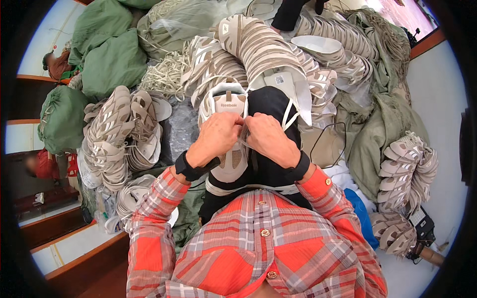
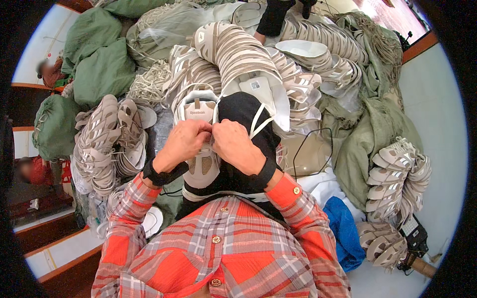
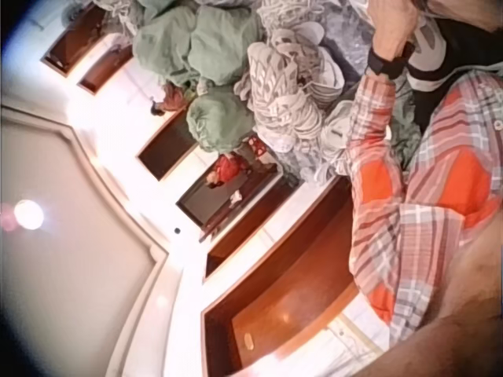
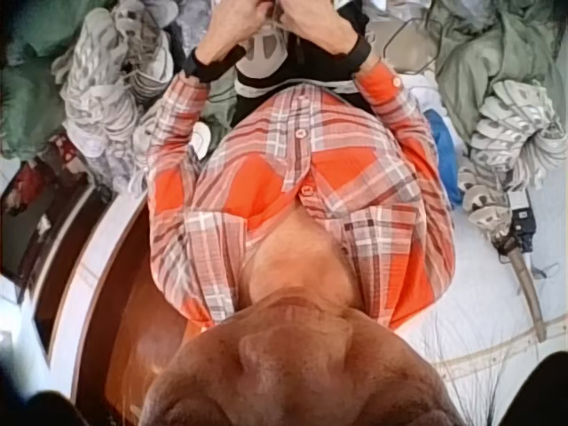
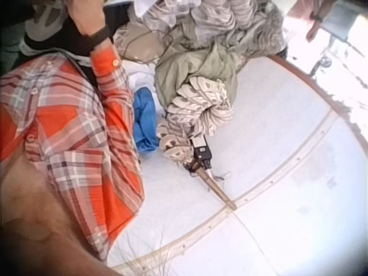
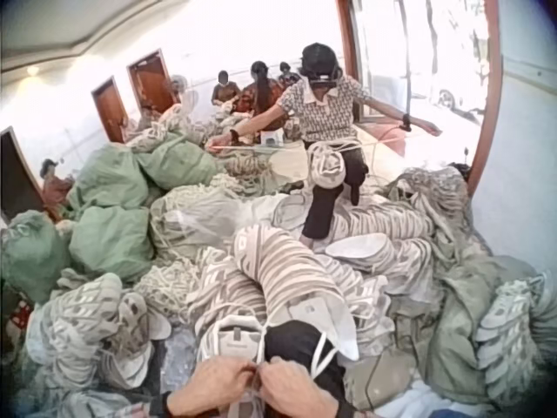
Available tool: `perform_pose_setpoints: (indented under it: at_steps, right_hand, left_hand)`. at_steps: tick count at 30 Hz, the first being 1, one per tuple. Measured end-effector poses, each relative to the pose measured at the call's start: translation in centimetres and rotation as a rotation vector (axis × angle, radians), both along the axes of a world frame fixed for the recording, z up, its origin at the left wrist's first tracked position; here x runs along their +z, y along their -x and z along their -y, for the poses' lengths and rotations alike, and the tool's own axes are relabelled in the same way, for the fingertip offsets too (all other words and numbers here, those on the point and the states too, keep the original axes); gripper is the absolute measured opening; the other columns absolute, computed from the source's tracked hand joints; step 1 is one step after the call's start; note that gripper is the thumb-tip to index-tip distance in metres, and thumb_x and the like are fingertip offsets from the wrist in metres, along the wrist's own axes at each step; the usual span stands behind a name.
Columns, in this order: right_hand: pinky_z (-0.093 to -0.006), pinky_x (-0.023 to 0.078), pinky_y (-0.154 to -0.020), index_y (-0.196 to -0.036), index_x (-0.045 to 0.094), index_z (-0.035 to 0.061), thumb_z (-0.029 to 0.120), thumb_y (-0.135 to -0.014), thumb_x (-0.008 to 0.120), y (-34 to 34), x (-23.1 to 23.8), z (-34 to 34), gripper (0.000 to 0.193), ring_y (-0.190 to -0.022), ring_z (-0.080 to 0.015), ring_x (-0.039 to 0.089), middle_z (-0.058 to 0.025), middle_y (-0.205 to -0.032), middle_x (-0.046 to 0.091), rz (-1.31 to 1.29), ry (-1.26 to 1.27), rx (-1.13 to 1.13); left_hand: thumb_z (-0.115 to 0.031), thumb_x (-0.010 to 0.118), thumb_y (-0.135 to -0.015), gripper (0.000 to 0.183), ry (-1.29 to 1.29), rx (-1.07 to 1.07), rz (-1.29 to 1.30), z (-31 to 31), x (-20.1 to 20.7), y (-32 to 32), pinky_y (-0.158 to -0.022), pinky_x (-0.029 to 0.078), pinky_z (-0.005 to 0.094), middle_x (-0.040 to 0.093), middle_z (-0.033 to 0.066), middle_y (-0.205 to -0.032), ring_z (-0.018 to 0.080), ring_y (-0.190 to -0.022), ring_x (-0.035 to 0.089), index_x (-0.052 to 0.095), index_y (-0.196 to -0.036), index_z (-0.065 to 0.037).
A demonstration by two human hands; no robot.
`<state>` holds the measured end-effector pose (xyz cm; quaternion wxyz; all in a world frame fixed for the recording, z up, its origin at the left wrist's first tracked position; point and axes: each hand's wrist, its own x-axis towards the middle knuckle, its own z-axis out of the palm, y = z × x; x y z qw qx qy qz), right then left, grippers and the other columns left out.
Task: Lacing a series of shoes in a manufacturing environment.
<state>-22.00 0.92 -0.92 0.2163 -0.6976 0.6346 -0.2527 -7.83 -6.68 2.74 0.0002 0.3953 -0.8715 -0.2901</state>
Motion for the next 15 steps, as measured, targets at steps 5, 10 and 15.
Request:
perform_pose_setpoints:
  at_steps: [5,10,15]
  right_hand:
    - [-0.0509,0.047,-0.062,-0.084,0.048,-0.0044,-0.004,-0.068,0.054,0.0,-1.4,0.5,0.018,-0.070,-0.0462,0.058,-0.0264,-0.068,0.058,0.177,0.281,0.026]
    - [-0.0568,0.044,-0.062,-0.098,0.035,-0.0008,-0.008,-0.071,0.050,-1.5,-0.8,0.4,0.032,-0.071,-0.0475,0.058,-0.0287,-0.067,0.057,0.220,-0.137,-0.108]
    - [-0.0543,0.047,-0.063,-0.096,0.034,-0.0033,-0.008,-0.070,0.052,-1.3,-1.5,-0.1,0.032,-0.072,-0.0484,0.059,-0.0301,-0.070,0.058,0.359,-0.113,-0.144]
  left_hand:
    - [-0.011,0.053,-0.080,0.025,-0.325,0.146,-0.111,1.0,-0.5,-1.0,-0.070,0.050,0.0370,0.068,0.0175,-0.082,0.0272,-0.076,0.066,0.068,-0.098,-0.002]
    - [-0.010,0.052,-0.078,0.025,-0.435,0.009,-0.060,2.5,-0.8,-1.3,-0.066,0.050,0.0367,0.067,0.0165,-0.080,0.0269,-0.075,0.066,0.069,-0.094,-0.001]
    - [-0.014,0.050,-0.078,0.023,0.039,-0.271,0.244,2.1,0.5,0.8,-0.066,0.048,0.0434,0.064,0.0184,-0.077,0.0357,-0.075,0.062,0.069,-0.088,-0.004]
